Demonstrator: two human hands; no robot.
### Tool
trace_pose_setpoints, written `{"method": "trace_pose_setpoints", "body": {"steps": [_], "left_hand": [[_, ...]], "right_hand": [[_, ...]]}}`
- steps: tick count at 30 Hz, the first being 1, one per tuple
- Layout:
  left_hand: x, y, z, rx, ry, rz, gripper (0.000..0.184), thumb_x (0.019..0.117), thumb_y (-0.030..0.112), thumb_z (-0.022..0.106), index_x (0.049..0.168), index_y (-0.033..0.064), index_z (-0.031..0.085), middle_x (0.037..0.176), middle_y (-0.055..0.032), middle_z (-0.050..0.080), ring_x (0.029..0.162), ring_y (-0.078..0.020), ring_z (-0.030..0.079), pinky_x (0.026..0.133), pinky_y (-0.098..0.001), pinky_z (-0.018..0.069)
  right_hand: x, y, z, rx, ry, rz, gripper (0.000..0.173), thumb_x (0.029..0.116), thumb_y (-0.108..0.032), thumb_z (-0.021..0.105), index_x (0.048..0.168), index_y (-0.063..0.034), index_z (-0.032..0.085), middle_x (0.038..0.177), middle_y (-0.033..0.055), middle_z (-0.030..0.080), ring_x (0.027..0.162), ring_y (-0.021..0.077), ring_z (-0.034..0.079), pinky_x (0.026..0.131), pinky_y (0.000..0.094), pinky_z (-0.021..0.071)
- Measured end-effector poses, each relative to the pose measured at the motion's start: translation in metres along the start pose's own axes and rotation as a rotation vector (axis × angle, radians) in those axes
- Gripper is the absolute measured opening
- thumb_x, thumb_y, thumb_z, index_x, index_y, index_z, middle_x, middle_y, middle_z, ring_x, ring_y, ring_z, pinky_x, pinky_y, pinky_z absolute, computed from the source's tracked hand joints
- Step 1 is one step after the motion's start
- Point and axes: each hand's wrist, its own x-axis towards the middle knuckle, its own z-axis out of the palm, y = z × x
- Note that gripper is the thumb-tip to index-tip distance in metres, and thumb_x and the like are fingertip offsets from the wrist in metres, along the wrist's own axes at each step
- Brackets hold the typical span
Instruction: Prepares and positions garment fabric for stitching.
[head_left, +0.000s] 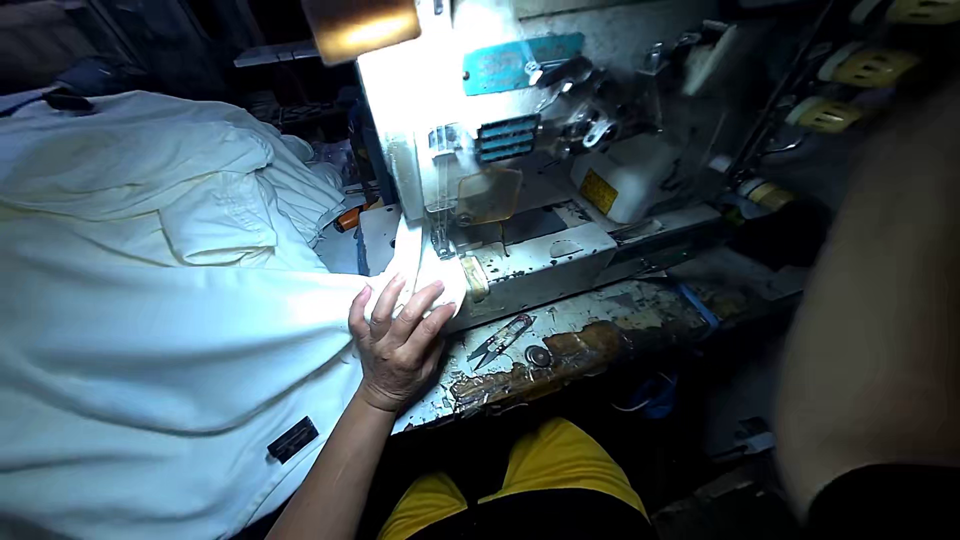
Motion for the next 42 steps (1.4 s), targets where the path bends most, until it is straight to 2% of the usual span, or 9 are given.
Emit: {"method": "trace_pose_setpoints", "body": {"steps": [5, 10, 13, 18, 25, 33, 36, 39, 42], "left_hand": [[0.046, 0.005, -0.038, 0.1, -0.218, -0.224, 0.044, 0.1022, 0.033, 0.049, 0.14, 0.0129, 0.061, 0.152, -0.0128, 0.053, 0.148, -0.0419, 0.035, 0.115, -0.0663, 0.0213], [0.117, -0.009, -0.033, 0.332, -0.59, -0.237, 0.017, 0.0819, 0.002, 0.073, 0.097, 0.0074, 0.077, 0.108, -0.0146, 0.074, 0.132, -0.0505, 0.05, 0.111, -0.0802, 0.0149], [0.135, -0.05, 0.003, 0.354, -0.616, -0.384, 0.022, 0.0864, 0.01, 0.072, 0.105, -0.0008, 0.072, 0.114, -0.0226, 0.071, 0.129, -0.0487, 0.053, 0.114, -0.0752, 0.0135], [0.117, -0.101, -0.013, 0.3, -0.314, -0.412, 0.02, 0.0925, 0.014, 0.063, 0.106, 0.0021, 0.072, 0.113, -0.0213, 0.07, 0.123, -0.0475, 0.055, 0.11, -0.0696, 0.0262], [0.036, -0.06, -0.063, 0.192, 0.159, -0.125, 0.011, 0.0954, 0.015, 0.06, 0.087, 0.01, 0.064, 0.097, -0.0069, 0.062, 0.112, -0.0249, 0.054, 0.109, -0.0428, 0.032], [0.035, -0.051, -0.08, 0.078, 0.26, -0.122, 0.014, 0.0999, 0.021, 0.057, 0.09, 0.0131, 0.063, 0.102, -0.0023, 0.063, 0.117, -0.0201, 0.056, 0.113, -0.0438, 0.0341], [0.063, -0.055, -0.111, 0.044, 0.362, -0.093, 0.016, 0.1019, 0.03, 0.056, 0.094, 0.0171, 0.06, 0.105, 0.0042, 0.062, 0.116, -0.01, 0.056, 0.107, -0.0338, 0.0409], [0.088, -0.082, -0.098, 0.093, 0.153, -0.201, 0.026, 0.0923, 0.02, 0.071, 0.111, 0.0013, 0.07, 0.117, -0.018, 0.069, 0.124, -0.0341, 0.057, 0.11, -0.0508, 0.0378], [0.099, -0.044, -0.116, -0.173, -0.049, -0.392, 0.048, 0.0913, 0.016, 0.073, 0.135, 0.0002, 0.061, 0.141, -0.0152, 0.059, 0.139, -0.0282, 0.048, 0.116, -0.0455, 0.0374]], "right_hand": [[-0.234, -0.033, 0.026, -0.202, -0.474, -0.105, 0.02, 0.1004, -0.021, 0.061, 0.087, -0.0123, 0.073, 0.083, -0.0071, 0.072, 0.08, -0.0002, 0.068, 0.076, 0.0203, 0.0581], [-0.307, -0.013, 0.073, -0.701, -1.219, -0.098, 0.04, 0.0995, -0.02, 0.059, 0.138, -0.0107, 0.066, 0.121, 0.0176, 0.07, 0.124, 0.0391, 0.06, 0.107, 0.0576, 0.0429], [-0.293, -0.02, 0.084, -0.705, -1.392, -0.012, 0.032, 0.0944, -0.02, 0.063, 0.124, -0.0144, 0.074, 0.113, 0.0182, 0.069, 0.118, 0.0394, 0.059, 0.106, 0.0571, 0.038], [-0.305, 0.005, 0.068, -0.387, -0.975, -0.251, 0.019, 0.0966, -0.019, 0.062, 0.102, -0.0168, 0.08, 0.089, 0.0117, 0.071, 0.08, 0.0224, 0.07, 0.072, 0.0353, 0.059], [-0.271, -0.038, 0.109, -0.481, -0.842, -0.45, 0.041, 0.1062, -0.046, 0.049, 0.124, -0.0227, 0.077, 0.071, 0.0041, 0.053, 0.052, 0.0157, 0.047, 0.045, 0.0285, 0.0332], [-0.258, -0.04, 0.2, -0.592, -0.976, -0.535, 0.02, 0.0989, -0.018, 0.06, 0.086, -0.0054, 0.069, 0.079, 0.0108, 0.064, 0.063, 0.0273, 0.064, 0.048, 0.041, 0.0477], [-0.265, -0.052, 0.151, -0.429, -0.92, -0.548, 0.027, 0.1027, -0.027, 0.055, 0.097, -0.0114, 0.077, 0.075, 0.0026, 0.065, 0.062, 0.0168, 0.061, 0.05, 0.0337, 0.0445], [-0.29, -0.035, 0.108, -0.526, -1.039, -0.528, 0.034, 0.1035, -0.036, 0.053, 0.11, -0.0135, 0.078, 0.085, 0.0077, 0.071, 0.073, 0.0247, 0.069, 0.057, 0.0397, 0.0526], [-0.313, -0.021, 0.1, -0.479, -1.166, -0.571, 0.032, 0.102, -0.034, 0.055, 0.118, -0.0163, 0.076, 0.107, 0.0113, 0.073, 0.105, 0.032, 0.068, 0.091, 0.0481, 0.0553]]}}
